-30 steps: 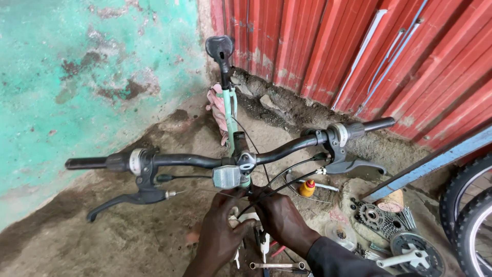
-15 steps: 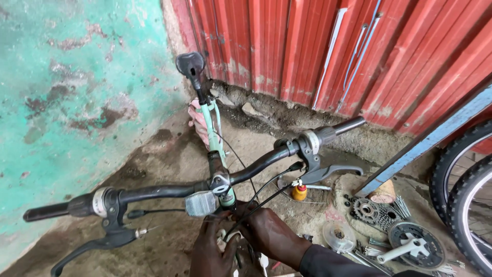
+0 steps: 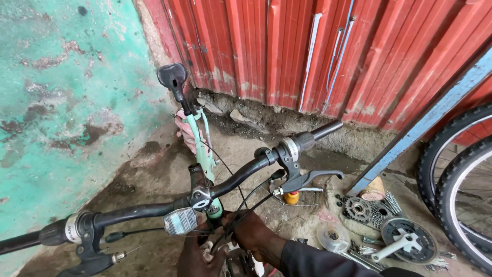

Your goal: The person sits on the floor and repairs a bicycle brake cable. They use pliers to cut the cable, thread it through the brake mechanism, and secure it with a small metal clip. The person also uses a rag to wipe the cable and their hands during the process.

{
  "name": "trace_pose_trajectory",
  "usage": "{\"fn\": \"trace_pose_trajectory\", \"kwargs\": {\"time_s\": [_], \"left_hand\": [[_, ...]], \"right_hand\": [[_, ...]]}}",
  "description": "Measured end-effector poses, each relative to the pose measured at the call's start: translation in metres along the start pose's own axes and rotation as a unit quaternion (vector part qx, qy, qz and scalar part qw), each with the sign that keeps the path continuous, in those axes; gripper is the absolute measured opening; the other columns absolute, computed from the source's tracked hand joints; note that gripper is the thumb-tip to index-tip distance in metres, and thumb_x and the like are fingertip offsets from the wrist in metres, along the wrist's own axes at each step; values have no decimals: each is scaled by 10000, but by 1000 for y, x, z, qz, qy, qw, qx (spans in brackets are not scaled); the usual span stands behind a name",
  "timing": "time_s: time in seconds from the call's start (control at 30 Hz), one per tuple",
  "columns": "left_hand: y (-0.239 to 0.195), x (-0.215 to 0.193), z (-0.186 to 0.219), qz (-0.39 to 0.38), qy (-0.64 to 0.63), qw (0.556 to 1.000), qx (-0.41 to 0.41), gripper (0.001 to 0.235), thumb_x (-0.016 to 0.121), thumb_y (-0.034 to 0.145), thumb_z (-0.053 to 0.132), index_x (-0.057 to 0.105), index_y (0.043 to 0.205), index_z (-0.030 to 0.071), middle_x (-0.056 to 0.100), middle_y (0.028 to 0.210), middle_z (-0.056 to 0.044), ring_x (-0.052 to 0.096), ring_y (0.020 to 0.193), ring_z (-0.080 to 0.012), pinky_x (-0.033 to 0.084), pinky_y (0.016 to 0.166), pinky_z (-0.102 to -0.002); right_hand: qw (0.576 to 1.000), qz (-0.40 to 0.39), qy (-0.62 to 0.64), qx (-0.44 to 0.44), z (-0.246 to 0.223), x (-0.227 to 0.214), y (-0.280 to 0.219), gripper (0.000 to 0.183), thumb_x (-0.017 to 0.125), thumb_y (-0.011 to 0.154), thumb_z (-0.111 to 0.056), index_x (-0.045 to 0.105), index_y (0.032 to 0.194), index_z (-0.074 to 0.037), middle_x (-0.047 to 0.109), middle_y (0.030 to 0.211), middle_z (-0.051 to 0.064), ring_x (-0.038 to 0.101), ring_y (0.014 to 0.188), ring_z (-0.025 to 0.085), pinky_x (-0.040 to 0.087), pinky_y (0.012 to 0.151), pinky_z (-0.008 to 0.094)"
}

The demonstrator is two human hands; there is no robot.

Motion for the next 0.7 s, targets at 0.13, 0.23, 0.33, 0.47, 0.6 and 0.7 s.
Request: {"fn": "trace_pose_trajectory", "kwargs": {"time_s": [0.13,0.23,0.33,0.47,0.6,0.7], "left_hand": [[0,-13,43,-62,105,993,-6,1039,883,702,310,332,1574,185,692,1238,-98,775,1019,-275,650,816,-404],[-1,-22,58,-100,108,988,-51,770,889,697,315,533,1344,95,810,1066,-76,803,911,-236,637,812,-361],[10,-17,49,-114,83,986,-87,550,922,687,311,727,1143,75,816,1066,-64,797,900,-220,632,855,-353],[12,-13,45,-116,44,984,-126,947,971,650,321,494,1429,74,790,1053,-106,765,742,-241,615,695,-365],[12,-12,58,-112,5,989,-96,1275,975,601,347,228,1615,150,710,1310,-142,756,1129,-311,632,918,-493],[10,-15,66,-104,-10,990,-99,1074,975,592,283,440,1511,129,814,1195,-87,825,1003,-253,627,864,-416]], "right_hand": [[998,19,-53,-33,15,-4,22,275,564,1010,-105,784,1163,-43,721,856,56,565,605,107,514,531,267],[995,25,-81,-49,33,2,38,245,610,986,-105,811,1113,-45,710,806,39,545,607,101,472,538,267],[990,41,-112,-79,34,-6,52,217,655,963,-105,838,1063,-48,698,757,23,524,608,95,430,545,267],[977,-10,-130,-168,14,-5,38,248,644,1001,-173,861,949,-64,459,583,-39,349,538,92,279,496,278],[967,0,-176,-185,1,-7,33,226,640,989,-172,847,974,-82,478,624,-29,374,565,112,300,511,293],[945,7,-247,-213,-9,-3,35,206,635,972,-170,827,1013,-108,508,686,-15,413,606,142,331,533,314]]}}
Point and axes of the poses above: each hand's wrist, its own y-axis towards the middle knuckle, its own x-axis out of the palm, z = x × y, the point moved 7 cm from there along y, towards the middle knuckle
